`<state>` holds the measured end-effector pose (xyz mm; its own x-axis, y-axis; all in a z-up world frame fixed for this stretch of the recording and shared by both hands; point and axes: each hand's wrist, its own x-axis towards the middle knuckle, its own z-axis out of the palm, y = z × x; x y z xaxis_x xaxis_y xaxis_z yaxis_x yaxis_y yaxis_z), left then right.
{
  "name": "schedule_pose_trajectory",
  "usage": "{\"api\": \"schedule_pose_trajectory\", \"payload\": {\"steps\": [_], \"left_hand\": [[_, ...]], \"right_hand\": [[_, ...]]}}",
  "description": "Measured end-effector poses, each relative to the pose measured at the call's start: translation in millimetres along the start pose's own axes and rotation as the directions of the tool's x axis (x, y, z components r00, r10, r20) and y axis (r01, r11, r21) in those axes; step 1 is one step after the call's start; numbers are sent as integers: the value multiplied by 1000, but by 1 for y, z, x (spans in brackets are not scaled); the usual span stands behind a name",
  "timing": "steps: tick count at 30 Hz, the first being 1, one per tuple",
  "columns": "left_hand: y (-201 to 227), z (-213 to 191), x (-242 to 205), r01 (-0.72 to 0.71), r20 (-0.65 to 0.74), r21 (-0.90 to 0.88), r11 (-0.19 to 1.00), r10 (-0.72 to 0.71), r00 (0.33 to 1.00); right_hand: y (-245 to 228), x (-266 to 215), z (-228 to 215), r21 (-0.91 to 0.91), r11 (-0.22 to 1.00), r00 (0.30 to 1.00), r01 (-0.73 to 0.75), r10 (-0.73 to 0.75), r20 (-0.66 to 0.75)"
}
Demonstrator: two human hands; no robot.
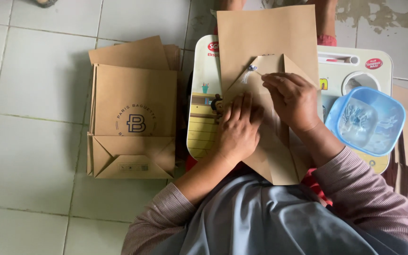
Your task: Folding and gluing brown paper to assemble paper bags
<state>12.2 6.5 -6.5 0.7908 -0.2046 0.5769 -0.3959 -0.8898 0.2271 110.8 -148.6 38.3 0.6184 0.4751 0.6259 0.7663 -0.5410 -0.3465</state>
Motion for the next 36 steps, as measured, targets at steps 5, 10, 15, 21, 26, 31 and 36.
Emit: {"api": "schedule_pose_trajectory", "payload": {"steps": [5, 10, 15, 21, 26, 31, 36], "left_hand": [[0, 7, 1, -24, -88, -48, 999, 20, 996], [-3, 13, 4, -86, -196, -57, 995, 73, 978], [-2, 20, 3, -53, -206, -32, 998, 45, 978], [2, 3, 0, 1, -13, -23, 1000, -1, 1000], [4, -5, 4, -7, 71, 41, 999, 5, 997], [3, -4, 3, -18, 107, 84, 996, 9, 994], [3, -6, 4, -11, 118, 72, 997, 3, 993]], "right_hand": [[-38, 4, 3, 95, 992, 996, 80, -82, 26], [-60, 6, 3, 162, 979, 989, 125, -135, 55], [-62, 7, 2, 124, 981, 987, 148, -155, 52], [-19, 3, 2, 35, 983, 983, 179, -181, 36], [22, -2, 6, -65, 994, 996, 90, -90, -1], [44, -3, 12, -135, 990, 999, 29, -33, -28], [34, 0, 5, -142, 990, 998, 18, -27, -59]]}}
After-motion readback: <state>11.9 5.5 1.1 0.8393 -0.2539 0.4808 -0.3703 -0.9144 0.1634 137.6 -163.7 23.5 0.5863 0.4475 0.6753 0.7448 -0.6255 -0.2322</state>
